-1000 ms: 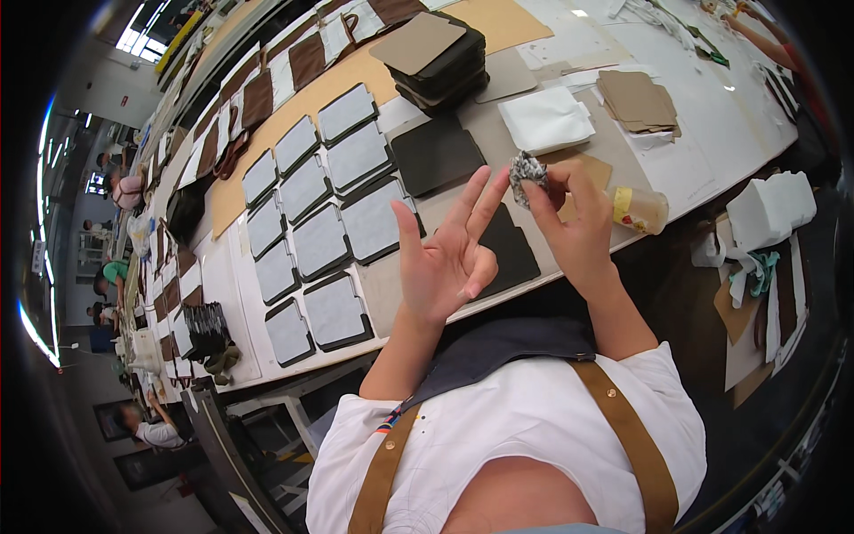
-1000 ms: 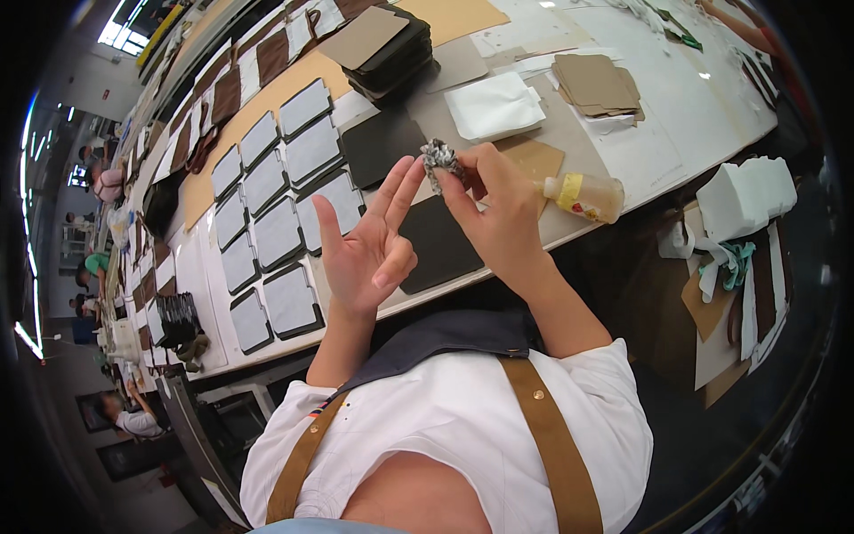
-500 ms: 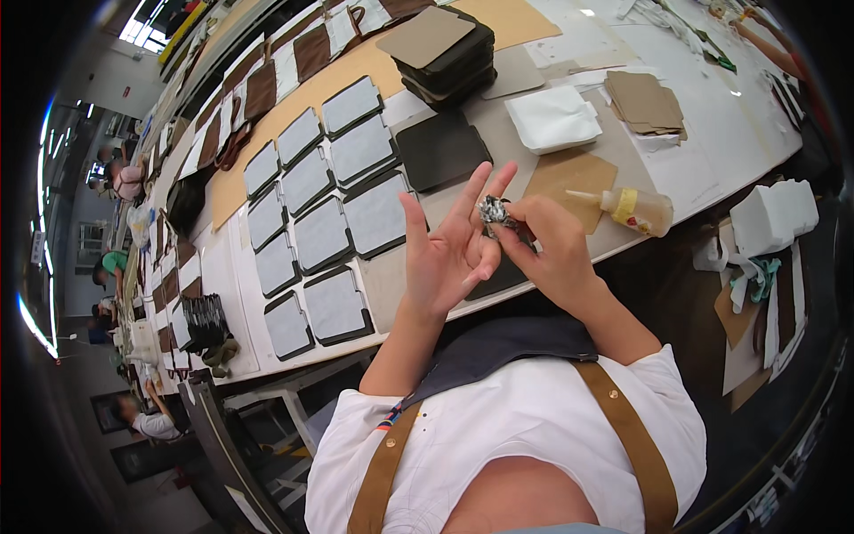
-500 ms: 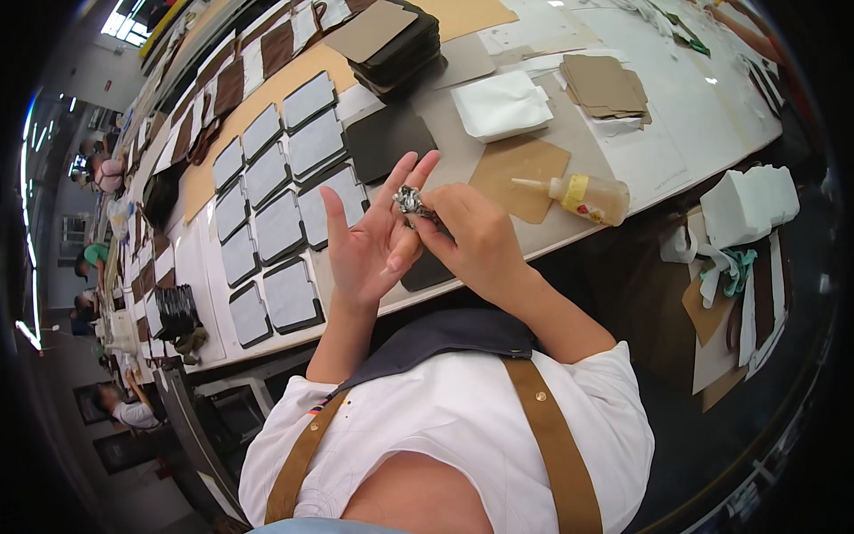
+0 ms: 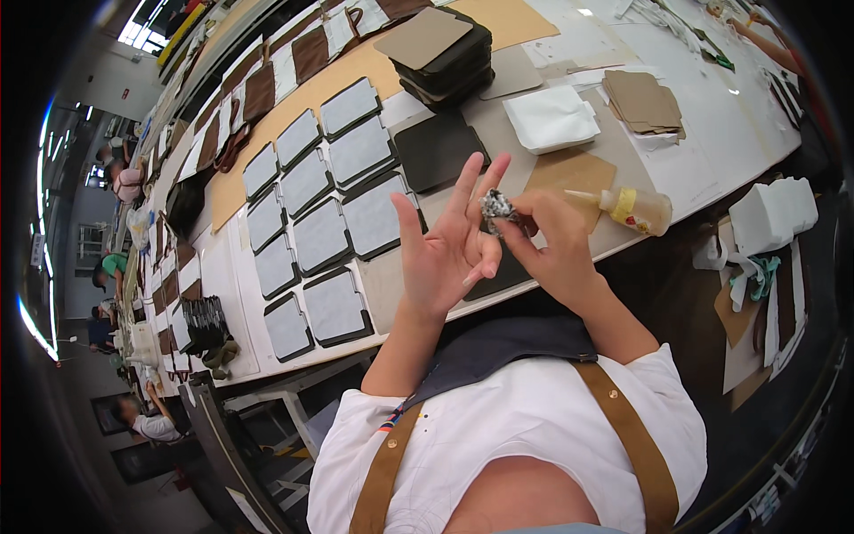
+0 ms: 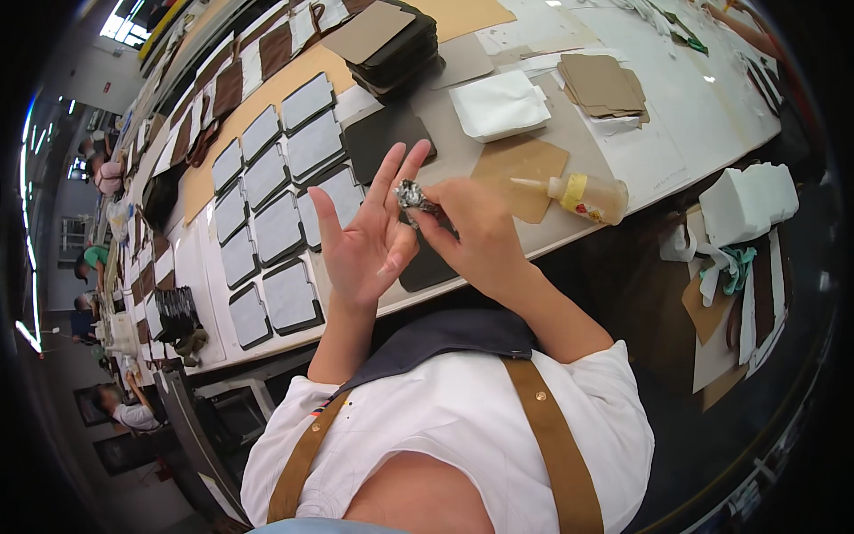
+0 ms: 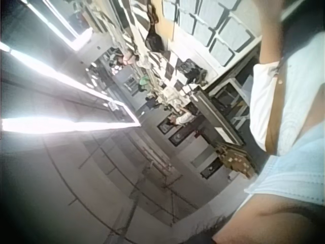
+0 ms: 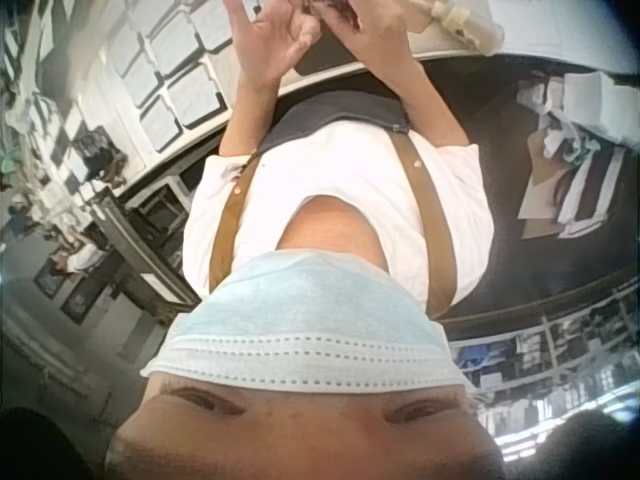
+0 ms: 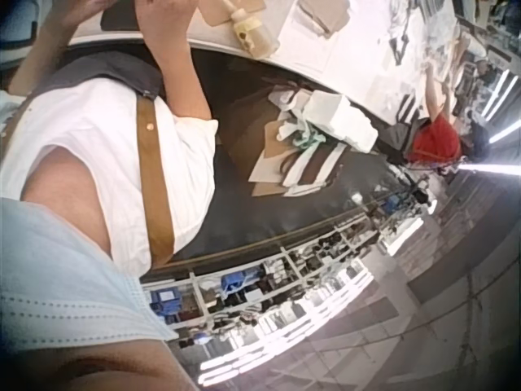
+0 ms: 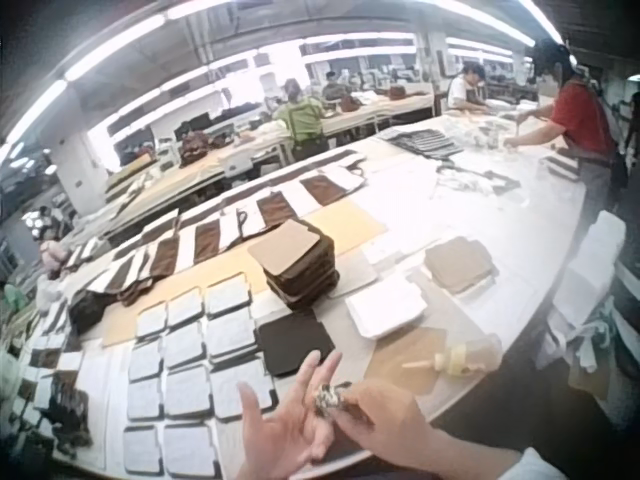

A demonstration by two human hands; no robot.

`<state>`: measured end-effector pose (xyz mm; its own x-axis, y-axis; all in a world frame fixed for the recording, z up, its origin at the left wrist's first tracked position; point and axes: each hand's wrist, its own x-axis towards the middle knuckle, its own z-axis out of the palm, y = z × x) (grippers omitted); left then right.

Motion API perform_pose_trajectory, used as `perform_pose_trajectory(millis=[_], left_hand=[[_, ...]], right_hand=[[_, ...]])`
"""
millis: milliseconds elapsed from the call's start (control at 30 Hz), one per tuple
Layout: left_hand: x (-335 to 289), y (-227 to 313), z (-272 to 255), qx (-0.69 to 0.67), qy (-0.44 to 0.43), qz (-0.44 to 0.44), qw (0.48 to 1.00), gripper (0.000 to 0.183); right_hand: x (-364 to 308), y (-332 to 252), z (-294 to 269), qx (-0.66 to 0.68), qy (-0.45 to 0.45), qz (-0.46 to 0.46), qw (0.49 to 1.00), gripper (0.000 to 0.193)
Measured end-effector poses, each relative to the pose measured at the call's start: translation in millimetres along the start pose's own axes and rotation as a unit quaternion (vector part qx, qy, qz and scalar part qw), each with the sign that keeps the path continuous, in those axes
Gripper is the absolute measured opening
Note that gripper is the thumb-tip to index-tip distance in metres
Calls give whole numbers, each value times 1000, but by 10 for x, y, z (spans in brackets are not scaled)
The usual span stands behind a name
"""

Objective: The person applies glue from a squeeze bottle onto dark rectangular pads and then places white fabric squares on top, pressing them down to adhere. The person repeats this process for multiple units, stacking the finished items on the table.

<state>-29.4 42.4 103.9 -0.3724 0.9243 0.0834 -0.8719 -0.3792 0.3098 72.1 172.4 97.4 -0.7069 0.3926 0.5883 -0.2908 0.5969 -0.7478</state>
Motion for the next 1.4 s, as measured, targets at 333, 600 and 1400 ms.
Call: perform_pose_trajectory(millis=[333, 600, 1400], left_hand=[[16, 107, 153, 47, -24, 12, 999, 109], [45, -11, 148, 91, -12, 5, 996, 107], [26, 22, 10, 39, -35, -25, 998, 105]], right_hand=[[-108, -44, -103, 29, 30, 83, 996, 19], [76, -15, -24, -26, 12, -57, 998, 23], [157, 187, -80, -63, 55, -20, 996, 25]])
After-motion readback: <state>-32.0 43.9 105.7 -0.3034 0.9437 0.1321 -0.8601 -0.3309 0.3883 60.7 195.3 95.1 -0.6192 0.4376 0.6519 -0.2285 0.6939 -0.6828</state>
